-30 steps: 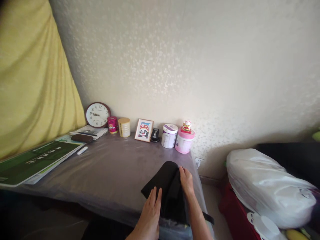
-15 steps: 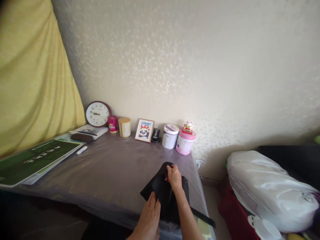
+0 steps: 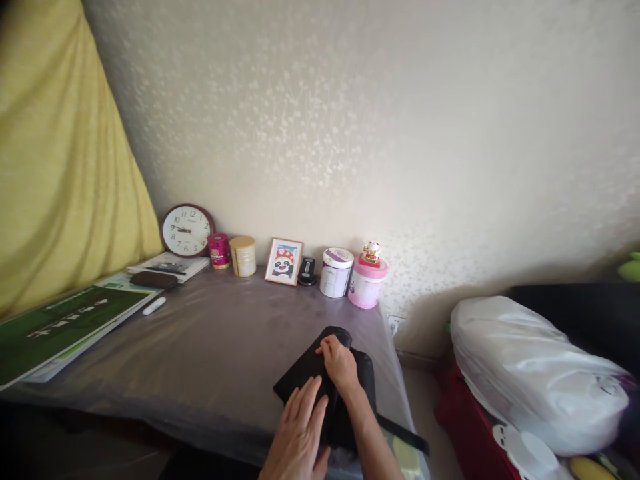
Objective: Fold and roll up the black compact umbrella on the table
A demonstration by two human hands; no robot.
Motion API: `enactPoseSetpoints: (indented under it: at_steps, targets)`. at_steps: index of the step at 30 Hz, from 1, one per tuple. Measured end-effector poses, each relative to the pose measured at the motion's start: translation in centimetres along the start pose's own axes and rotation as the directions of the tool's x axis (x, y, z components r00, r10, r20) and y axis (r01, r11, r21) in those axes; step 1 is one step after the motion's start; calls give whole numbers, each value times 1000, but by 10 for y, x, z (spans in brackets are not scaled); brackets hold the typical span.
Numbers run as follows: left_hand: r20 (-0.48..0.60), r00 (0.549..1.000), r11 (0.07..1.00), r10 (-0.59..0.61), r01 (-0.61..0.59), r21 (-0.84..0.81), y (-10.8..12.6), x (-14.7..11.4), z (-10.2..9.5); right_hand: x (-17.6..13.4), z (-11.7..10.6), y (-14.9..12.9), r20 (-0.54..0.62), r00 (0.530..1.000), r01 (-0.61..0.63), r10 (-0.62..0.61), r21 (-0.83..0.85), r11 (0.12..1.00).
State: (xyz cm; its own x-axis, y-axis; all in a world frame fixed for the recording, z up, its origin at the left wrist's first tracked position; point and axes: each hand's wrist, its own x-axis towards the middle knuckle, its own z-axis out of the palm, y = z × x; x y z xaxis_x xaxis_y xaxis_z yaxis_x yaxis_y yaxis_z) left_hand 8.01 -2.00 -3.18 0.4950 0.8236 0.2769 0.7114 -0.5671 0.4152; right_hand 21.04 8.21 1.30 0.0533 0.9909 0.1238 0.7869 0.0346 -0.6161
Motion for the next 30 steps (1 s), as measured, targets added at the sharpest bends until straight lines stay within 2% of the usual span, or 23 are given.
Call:
enactPoseSetpoints:
  at_steps: [2,5,9,12,15,19,22,24,26,30]
  targets:
    - [30,1000,999,6,-7,33,0,6,9,-5,-2,-1,4,999,48,-48,27,998]
    - [92,993,994,-75,67,92,-4,11,21,-19,-4,-1,-13,981,196,-195,88,977]
    - [170,973,976,-158,129,174,-5,13,24,-33,2,10,-66,913,406,-402,67,911]
    - [118,975,958,-190,158,241,-3,14,29,-18,10,30,-81,883,461,-462,-30,887]
    - [58,969,933,-238,212,291,-3,15,36,12,13,48,-165,893,407,-418,-98,908]
    - [131,958,947,-254,220,233,-8,17,31,35,10,56,-309,889,294,-337,-180,939]
    - [210,938,956,-276,244,166,-10,19,19,22,9,57,-404,865,235,-297,-196,952]
    - [256,923,957,-287,264,120,-9,19,10,7,10,59,-396,864,258,-310,-180,949]
    - [281,915,957,-290,283,66,-8,19,2,-8,10,66,-372,881,252,-292,-153,955]
    - [285,923,945,-258,302,-124,-14,18,-18,-23,0,87,-380,917,118,-123,-36,992]
